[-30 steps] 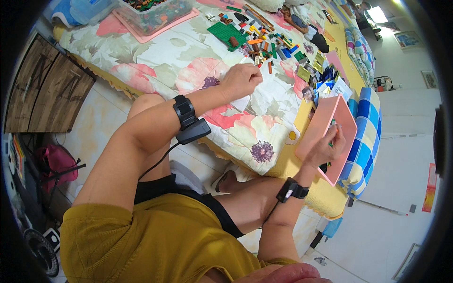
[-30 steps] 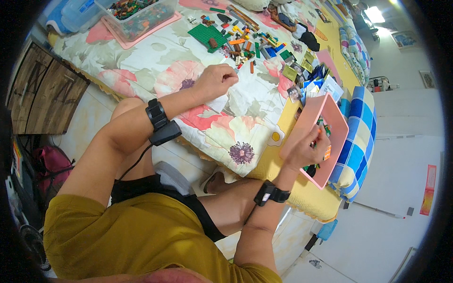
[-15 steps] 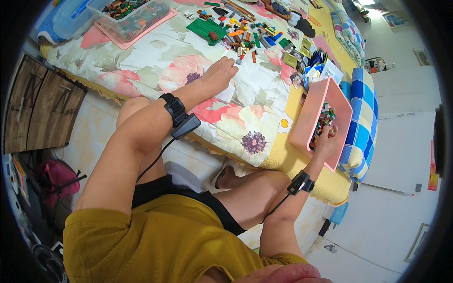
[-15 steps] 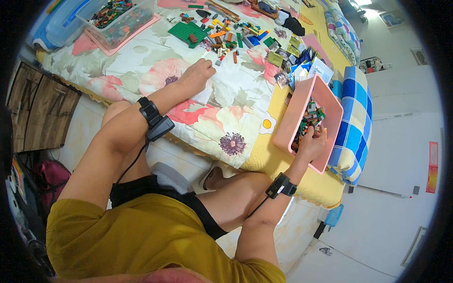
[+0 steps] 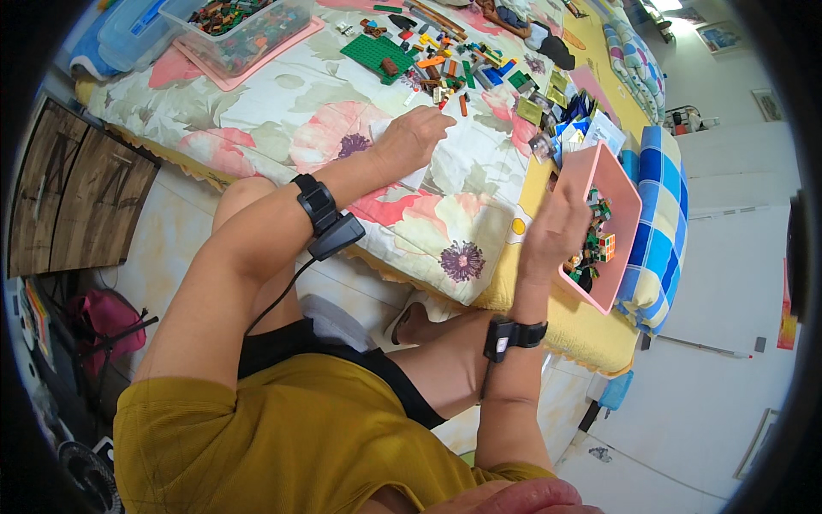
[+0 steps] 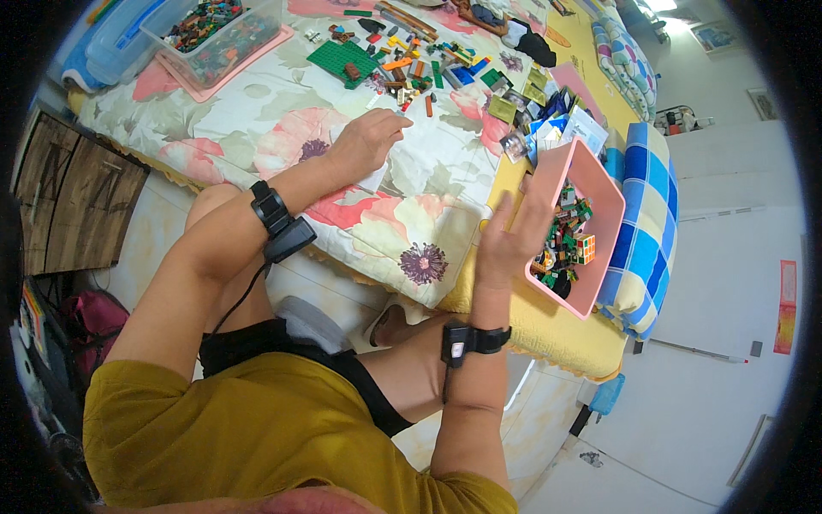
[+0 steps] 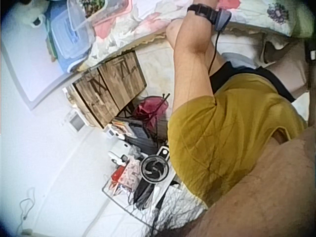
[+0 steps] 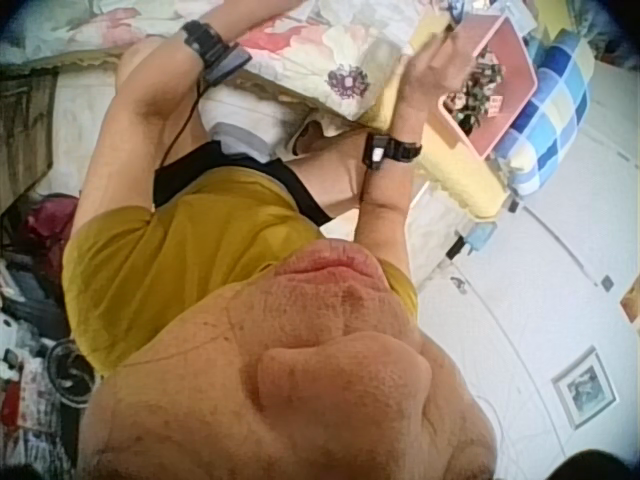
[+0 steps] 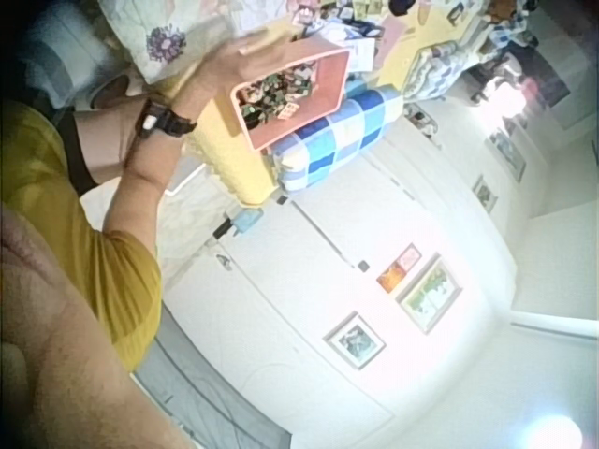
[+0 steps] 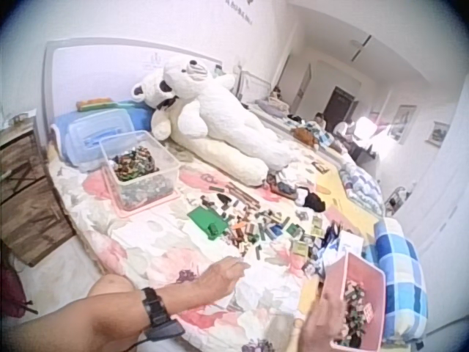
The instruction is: The person assembles small plastic toy pieces on a low floral-patterned surface. They pick up individual pieces, connect them to a green baseplate, and place completed subassemblies into a pink bin.
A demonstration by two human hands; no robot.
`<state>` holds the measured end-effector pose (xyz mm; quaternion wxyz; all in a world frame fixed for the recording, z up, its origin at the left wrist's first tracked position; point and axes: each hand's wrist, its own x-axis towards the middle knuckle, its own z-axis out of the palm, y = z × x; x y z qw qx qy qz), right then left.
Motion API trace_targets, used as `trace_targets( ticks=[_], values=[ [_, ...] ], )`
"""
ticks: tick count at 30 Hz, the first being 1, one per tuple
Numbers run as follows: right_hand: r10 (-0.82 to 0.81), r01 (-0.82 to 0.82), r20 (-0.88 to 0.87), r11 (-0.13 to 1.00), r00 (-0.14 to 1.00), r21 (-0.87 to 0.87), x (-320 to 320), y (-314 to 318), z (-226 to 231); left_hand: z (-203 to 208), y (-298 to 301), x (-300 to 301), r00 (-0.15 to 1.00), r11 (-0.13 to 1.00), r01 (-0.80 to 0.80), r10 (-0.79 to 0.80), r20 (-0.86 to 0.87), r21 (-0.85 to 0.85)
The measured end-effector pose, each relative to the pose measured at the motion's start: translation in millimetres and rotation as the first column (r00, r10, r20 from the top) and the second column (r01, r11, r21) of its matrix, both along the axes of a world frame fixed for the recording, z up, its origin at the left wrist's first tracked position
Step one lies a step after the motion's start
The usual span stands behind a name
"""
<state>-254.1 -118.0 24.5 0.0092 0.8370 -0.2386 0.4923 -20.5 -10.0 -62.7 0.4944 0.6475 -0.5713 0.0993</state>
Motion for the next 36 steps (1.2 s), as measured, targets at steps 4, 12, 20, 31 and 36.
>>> trace_targets(
  ticks=[4, 12, 20, 31, 36],
  values=[
    [0.187, -0.183, -0.112, 0.982, 0.976, 0.044, 29, 34, -15, 13, 6, -14, 0.990, 0.999, 0.044, -0.046, -0.132, -0.014],
    [0.315, -0.296, -0.132, 0.944, 0.940, 0.145, 47, 54, -35, 35, 23, -27, 0.264, 0.809, 0.572, -0.337, -0.904, -0.135],
    [0.392, -0.374, -0.077, 0.910, 0.917, 0.182, 49, 55, -39, 35, 25, -30, 0.177, 0.771, 0.610, -0.357, -0.917, -0.182],
    [0.380, -0.371, -0.018, 0.911, 0.925, 0.182, 46, 50, -27, 35, 24, -29, 0.187, 0.779, 0.609, -0.324, -0.927, -0.149],
    [-0.011, 0.006, 0.078, 0.997, 0.997, 0.073, 16, 0, -7, 20, 17, -17, 0.878, 0.957, 0.236, -0.137, -0.458, 0.167]
  ],
)
